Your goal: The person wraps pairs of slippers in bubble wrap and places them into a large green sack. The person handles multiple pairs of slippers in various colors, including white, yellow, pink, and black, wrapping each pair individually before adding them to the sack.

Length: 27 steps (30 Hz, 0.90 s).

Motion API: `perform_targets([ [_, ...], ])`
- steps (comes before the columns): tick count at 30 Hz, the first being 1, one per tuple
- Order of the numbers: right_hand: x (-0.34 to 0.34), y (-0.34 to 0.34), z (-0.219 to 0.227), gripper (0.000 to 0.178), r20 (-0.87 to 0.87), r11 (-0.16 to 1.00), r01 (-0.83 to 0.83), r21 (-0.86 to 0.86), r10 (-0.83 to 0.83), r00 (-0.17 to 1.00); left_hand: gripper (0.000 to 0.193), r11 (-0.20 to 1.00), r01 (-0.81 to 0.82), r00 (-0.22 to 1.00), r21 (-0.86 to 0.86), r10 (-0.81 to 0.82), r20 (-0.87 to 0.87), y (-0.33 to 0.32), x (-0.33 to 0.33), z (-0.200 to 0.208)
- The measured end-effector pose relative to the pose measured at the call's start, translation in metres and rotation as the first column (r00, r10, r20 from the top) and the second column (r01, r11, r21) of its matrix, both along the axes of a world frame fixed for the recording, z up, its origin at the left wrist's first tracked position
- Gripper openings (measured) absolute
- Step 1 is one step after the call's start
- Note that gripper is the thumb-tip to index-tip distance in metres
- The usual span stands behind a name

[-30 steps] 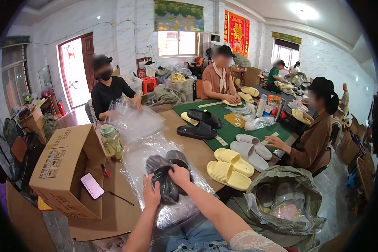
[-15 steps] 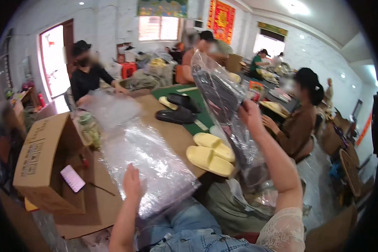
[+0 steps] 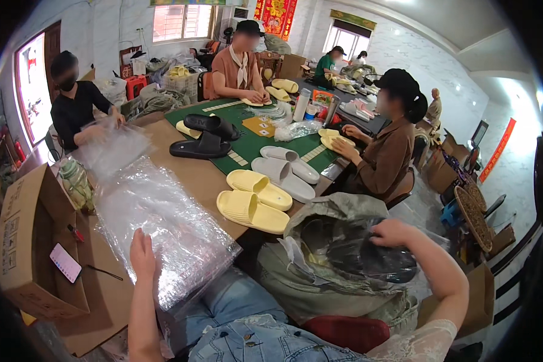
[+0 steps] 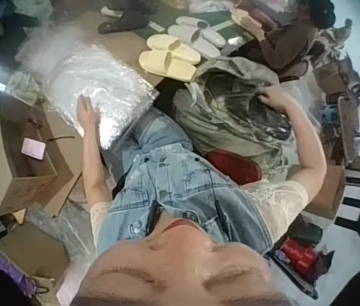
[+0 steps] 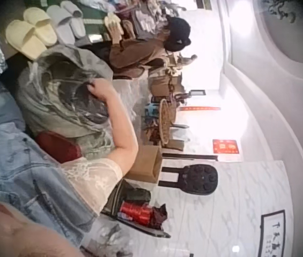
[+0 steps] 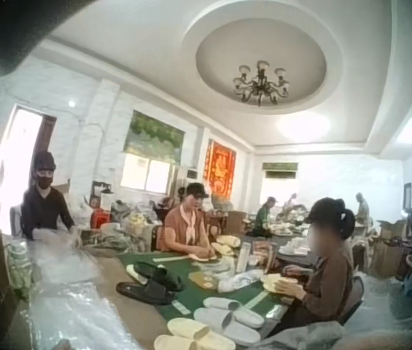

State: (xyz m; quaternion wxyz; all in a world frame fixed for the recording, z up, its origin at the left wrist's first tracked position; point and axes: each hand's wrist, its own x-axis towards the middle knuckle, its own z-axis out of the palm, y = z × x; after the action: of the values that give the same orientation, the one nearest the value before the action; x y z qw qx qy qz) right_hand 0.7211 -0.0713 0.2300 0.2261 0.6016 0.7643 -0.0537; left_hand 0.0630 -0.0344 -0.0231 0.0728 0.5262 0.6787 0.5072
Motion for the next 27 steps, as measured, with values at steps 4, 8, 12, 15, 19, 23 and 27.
perform_targets([
  [4,-0.030,0.080,-0.092,0.035,0.100,0.992,-0.010,-0.129,0.023,0.995,0.044,1.000,-0.001,1.000,-0.004,0.001,0.018,-0.003,-0.002,0.006],
  [8,-0.042,0.116,-0.217,0.034,0.206,0.969,-0.083,-0.232,0.132,0.969,0.045,1.000,0.001,1.000,0.011,-0.001,0.023,-0.003,-0.003,0.006],
  [12,-0.055,0.091,-0.212,0.031,-0.063,0.949,0.089,-0.302,-0.113,0.992,0.044,0.999,-0.010,0.999,-0.038,0.008,-0.041,-0.007,0.005,0.010],
  [15,-0.025,0.073,-0.204,0.034,-0.216,0.846,0.210,-0.491,-0.351,0.911,0.043,1.000,-0.017,0.998,-0.020,0.016,-0.054,-0.004,0.010,0.010],
  [19,-0.037,0.053,-0.185,0.038,-0.435,0.848,-0.071,-0.526,-0.196,0.879,0.045,1.000,-0.013,0.999,-0.026,0.011,-0.046,-0.005,0.004,0.009],
  [23,-0.072,0.045,-0.153,0.037,-0.627,0.812,-0.161,-0.561,-0.291,0.723,0.047,0.999,-0.004,0.994,-0.054,-0.002,-0.110,-0.006,0.001,0.009],
  [27,-0.050,0.098,-0.155,0.043,-0.624,0.856,0.181,-0.485,-0.484,0.613,0.049,0.998,0.000,0.993,-0.056,-0.007,-0.118,-0.005,0.004,0.008],
])
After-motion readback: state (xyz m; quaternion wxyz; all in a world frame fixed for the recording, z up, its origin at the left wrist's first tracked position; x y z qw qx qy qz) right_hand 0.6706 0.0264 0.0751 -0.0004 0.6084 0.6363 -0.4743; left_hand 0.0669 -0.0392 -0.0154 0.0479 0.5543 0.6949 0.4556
